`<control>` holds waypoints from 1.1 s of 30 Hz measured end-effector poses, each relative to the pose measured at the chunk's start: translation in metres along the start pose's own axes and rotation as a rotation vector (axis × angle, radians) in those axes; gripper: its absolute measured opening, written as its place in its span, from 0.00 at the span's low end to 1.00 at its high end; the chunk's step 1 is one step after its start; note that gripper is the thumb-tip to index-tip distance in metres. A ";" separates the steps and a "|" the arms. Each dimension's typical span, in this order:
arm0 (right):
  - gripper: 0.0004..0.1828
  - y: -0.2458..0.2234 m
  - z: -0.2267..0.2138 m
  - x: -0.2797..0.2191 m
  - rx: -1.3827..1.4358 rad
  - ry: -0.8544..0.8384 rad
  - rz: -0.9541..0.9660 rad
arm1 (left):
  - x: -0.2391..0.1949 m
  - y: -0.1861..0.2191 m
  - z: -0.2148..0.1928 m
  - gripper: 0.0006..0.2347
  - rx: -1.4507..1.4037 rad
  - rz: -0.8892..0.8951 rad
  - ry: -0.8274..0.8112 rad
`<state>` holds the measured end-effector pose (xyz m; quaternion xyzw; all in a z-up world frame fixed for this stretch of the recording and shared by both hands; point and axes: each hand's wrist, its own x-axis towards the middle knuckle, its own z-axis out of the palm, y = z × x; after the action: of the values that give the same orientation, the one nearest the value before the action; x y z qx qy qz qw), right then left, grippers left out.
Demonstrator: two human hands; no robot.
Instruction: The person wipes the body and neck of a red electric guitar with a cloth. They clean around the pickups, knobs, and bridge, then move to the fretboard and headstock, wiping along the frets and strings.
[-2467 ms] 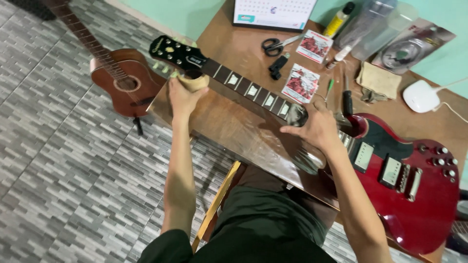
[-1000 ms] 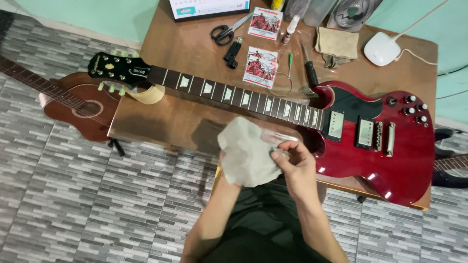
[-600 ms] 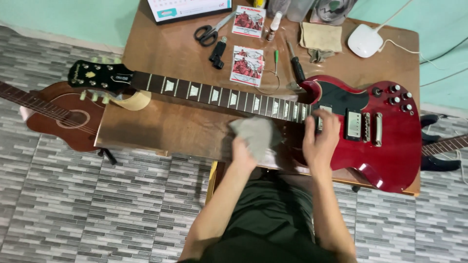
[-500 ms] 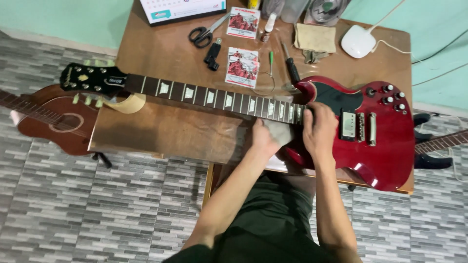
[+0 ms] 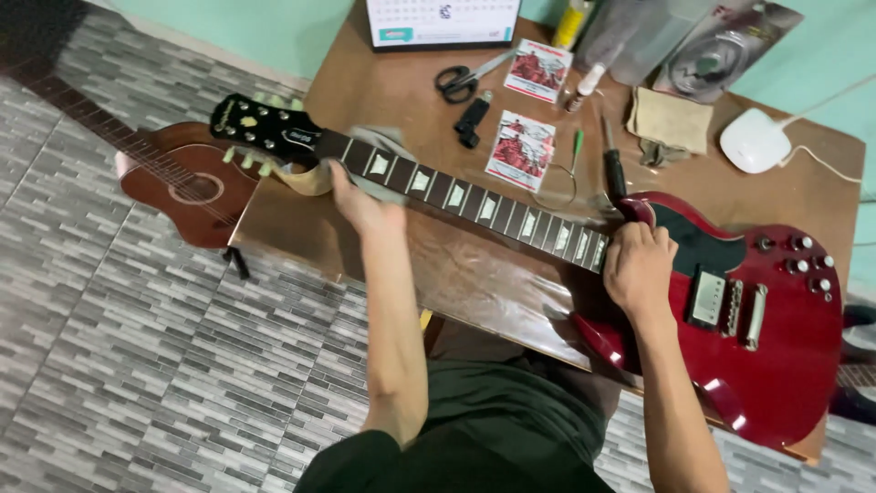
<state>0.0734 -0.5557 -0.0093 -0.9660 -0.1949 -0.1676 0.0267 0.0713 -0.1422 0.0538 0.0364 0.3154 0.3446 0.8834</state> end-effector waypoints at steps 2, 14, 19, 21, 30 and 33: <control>0.07 -0.001 0.001 0.003 0.000 -0.013 0.000 | 0.008 0.003 0.006 0.22 0.000 0.096 0.033; 0.09 -0.016 -0.015 0.003 0.031 -0.024 0.030 | -0.011 0.034 0.023 0.33 0.008 0.060 -0.106; 0.08 -0.014 -0.013 -0.001 0.009 -0.054 0.038 | -0.004 0.017 -0.020 0.22 -0.003 -0.208 -0.005; 0.08 -0.012 -0.010 0.003 0.037 -0.038 0.019 | 0.074 0.059 -0.031 0.20 -0.001 0.169 -0.025; 0.08 -0.017 -0.013 0.006 0.011 -0.047 0.060 | -0.143 -0.182 -0.119 0.14 0.295 -0.565 -0.031; 0.09 -0.015 -0.013 0.002 0.041 -0.045 0.049 | -0.079 -0.112 -0.080 0.14 0.197 -0.404 -0.022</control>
<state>0.0649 -0.5428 0.0035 -0.9734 -0.1749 -0.1409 0.0460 0.0459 -0.2889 0.0004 0.0623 0.3387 0.1277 0.9301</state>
